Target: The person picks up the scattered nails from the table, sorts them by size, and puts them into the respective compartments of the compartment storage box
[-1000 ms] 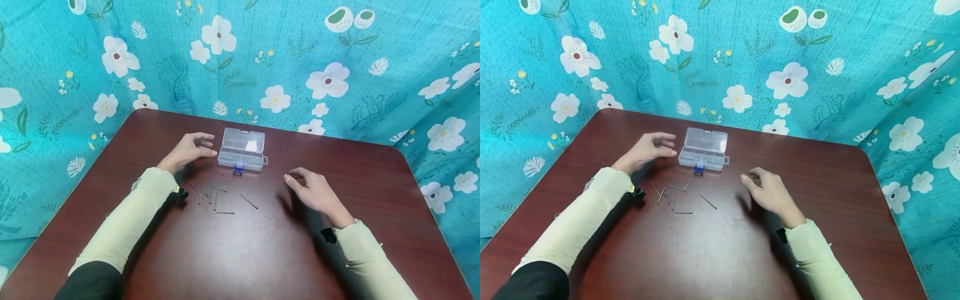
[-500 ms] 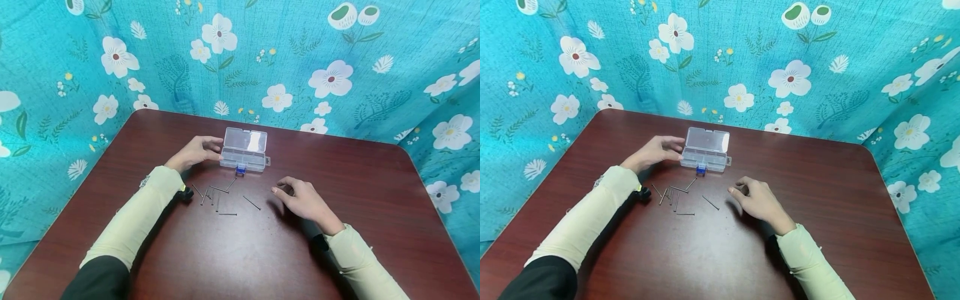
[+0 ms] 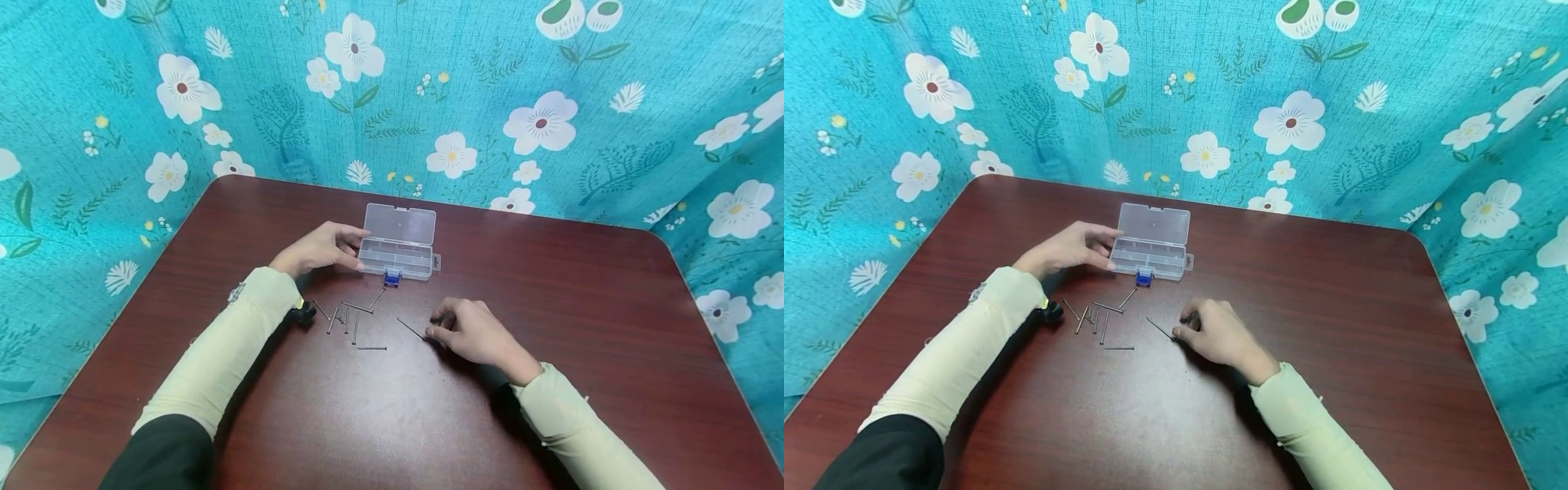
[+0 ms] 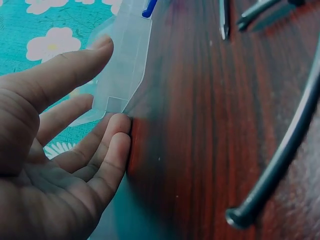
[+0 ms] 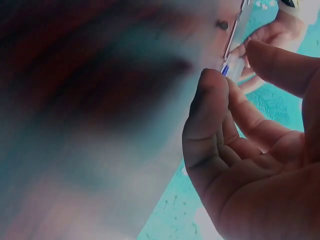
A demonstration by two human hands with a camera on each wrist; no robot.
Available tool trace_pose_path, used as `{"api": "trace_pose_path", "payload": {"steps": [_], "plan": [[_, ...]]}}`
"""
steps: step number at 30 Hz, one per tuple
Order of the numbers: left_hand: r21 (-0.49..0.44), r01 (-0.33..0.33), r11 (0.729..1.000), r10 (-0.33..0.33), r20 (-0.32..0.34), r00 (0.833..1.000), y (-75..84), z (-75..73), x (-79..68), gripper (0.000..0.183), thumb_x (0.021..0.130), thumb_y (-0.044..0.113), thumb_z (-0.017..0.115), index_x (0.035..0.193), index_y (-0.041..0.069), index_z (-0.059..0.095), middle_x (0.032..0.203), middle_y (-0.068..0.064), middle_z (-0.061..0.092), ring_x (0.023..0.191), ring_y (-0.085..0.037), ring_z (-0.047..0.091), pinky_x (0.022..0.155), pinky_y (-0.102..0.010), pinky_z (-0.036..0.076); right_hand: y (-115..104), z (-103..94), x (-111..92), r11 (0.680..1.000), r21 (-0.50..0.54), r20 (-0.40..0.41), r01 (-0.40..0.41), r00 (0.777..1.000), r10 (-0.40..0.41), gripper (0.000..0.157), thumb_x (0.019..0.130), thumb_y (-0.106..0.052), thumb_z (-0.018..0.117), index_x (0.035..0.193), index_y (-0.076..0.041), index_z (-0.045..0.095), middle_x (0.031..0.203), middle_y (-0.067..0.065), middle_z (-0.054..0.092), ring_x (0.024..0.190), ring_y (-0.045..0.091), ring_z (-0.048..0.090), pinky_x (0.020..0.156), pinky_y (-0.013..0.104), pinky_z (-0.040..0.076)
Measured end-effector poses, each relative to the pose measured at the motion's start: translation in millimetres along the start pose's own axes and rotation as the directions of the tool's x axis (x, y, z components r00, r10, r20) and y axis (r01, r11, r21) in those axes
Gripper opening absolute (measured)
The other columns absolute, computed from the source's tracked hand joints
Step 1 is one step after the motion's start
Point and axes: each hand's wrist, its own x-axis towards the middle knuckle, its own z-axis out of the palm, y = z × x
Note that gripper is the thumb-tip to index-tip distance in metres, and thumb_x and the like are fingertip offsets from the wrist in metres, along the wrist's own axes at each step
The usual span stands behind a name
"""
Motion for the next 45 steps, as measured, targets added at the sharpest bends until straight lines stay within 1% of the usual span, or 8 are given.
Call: {"api": "trace_pose_path", "payload": {"steps": [4, 10, 14, 19, 25, 33, 38, 45], "plan": [[0.007, 0.001, 1.000, -0.001, -0.016, 1.000, -0.5, 0.8, -0.8, 0.074, 0.074, 0.003, 0.089, 0.141, 0.004, 0.058, 0.120, -0.019, 0.061, 0.101, -0.029, 0.059, 0.079, -0.029, 0.053, -7.4, 5.9, 3.8, 0.999, -0.040, -0.003, 0.019, 1.000, -0.019, 0.011, 0.087, -0.019, 0.079, 0.086, -0.013, 0.071, 0.072, -0.010, 0.065, 0.065, 0.004, 0.059, 0.064, 0.029, 0.050], [0.024, 0.006, 1.000, -0.006, -0.028, 1.000, -2.2, 2.6, -1.3, 0.073, 0.074, 0.005, 0.090, 0.140, 0.007, 0.059, 0.120, -0.015, 0.060, 0.102, -0.028, 0.059, 0.079, -0.031, 0.053, -14.1, 11.4, 6.5, 0.996, -0.091, 0.029, -0.010, 0.999, 0.013, 0.017, 0.084, -0.021, 0.082, 0.074, -0.020, 0.069, 0.068, -0.014, 0.062, 0.061, 0.006, 0.054, 0.061, 0.030, 0.047], [0.028, -0.008, 1.000, 0.009, -0.029, 1.000, -1.9, 3.7, 0.1, 0.072, 0.074, 0.006, 0.090, 0.140, 0.008, 0.060, 0.119, -0.013, 0.060, 0.101, -0.028, 0.059, 0.080, -0.032, 0.054, -14.2, 11.4, 7.4, 0.994, -0.101, 0.033, -0.041, 0.998, 0.045, 0.017, 0.083, -0.018, 0.082, 0.072, -0.020, 0.069, 0.068, -0.014, 0.062, 0.060, 0.009, 0.054, 0.062, 0.032, 0.047], [0.021, -0.017, 1.000, 0.018, -0.027, 0.999, -2.6, 3.3, 1.7, 0.073, 0.074, 0.007, 0.090, 0.140, 0.009, 0.059, 0.118, -0.014, 0.060, 0.102, -0.028, 0.058, 0.080, -0.032, 0.054, -13.6, 9.9, 8.7, 0.992, -0.118, 0.041, -0.044, 0.998, 0.049, 0.015, 0.084, -0.011, 0.076, 0.073, -0.019, 0.070, 0.066, -0.012, 0.061, 0.059, 0.009, 0.054, 0.062, 0.033, 0.048], [0.016, -0.020, 1.000, 0.021, -0.016, 1.000, -2.9, 4.4, 0.3, 0.074, 0.075, 0.007, 0.090, 0.142, 0.009, 0.058, 0.118, -0.015, 0.060, 0.102, -0.029, 0.057, 0.081, -0.032, 0.052, -14.1, 9.7, 9.9, 0.986, -0.164, 0.083, -0.013, 0.996, 0.027, 0.019, 0.087, -0.008, 0.069, 0.071, -0.017, 0.066, 0.063, -0.009, 0.057, 0.058, 0.010, 0.051, 0.059, 0.032, 0.047], [0.018, -0.024, 1.000, 0.025, -0.027, 0.999, -3.6, 2.8, -2.8, 0.074, 0.075, 0.005, 0.089, 0.142, 0.006, 0.057, 0.118, -0.015, 0.060, 0.103, -0.029, 0.057, 0.082, -0.032, 0.052, -19.7, 12.0, 11.1, 0.970, -0.238, 0.101, 0.046, 0.995, -0.022, 0.019, 0.086, -0.005, 0.065, 0.071, -0.016, 0.066, 0.065, -0.010, 0.058, 0.060, 0.009, 0.053, 0.060, 0.034, 0.050], [0.020, -0.019, 1.000, 0.020, -0.027, 0.999, -2.7, 2.2, -3.3, 0.072, 0.076, 0.005, 0.089, 0.141, 0.008, 0.059, 0.116, -0.015, 0.060, 0.103, -0.029, 0.057, 0.082, -0.032, 0.052, -21.5, 10.7, 10.9, 0.973, -0.226, 0.116, 0.050, 0.993, -0.024, 0.024, 0.089, -0.003, 0.064, 0.068, -0.015, 0.060, 0.062, -0.008, 0.050, 0.057, 0.010, 0.048, 0.055, 0.031, 0.046], [0.018, -0.031, 0.999, 0.032, -0.026, 0.999, -5.5, 2.2, -2.3, 0.073, 0.075, 0.006, 0.090, 0.141, 0.006, 0.059, 0.116, -0.015, 0.061, 0.103, -0.028, 0.058, 0.083, -0.032, 0.052, -16.7, 1.6, 15.8, 0.992, -0.123, 0.069, 0.043, 0.997, -0.034, 0.021, 0.094, -0.008, 0.065, 0.075, -0.014, 0.063, 0.069, -0.007, 0.054, 0.063, 0.010, 0.050, 0.066, 0.034, 0.048]]}}
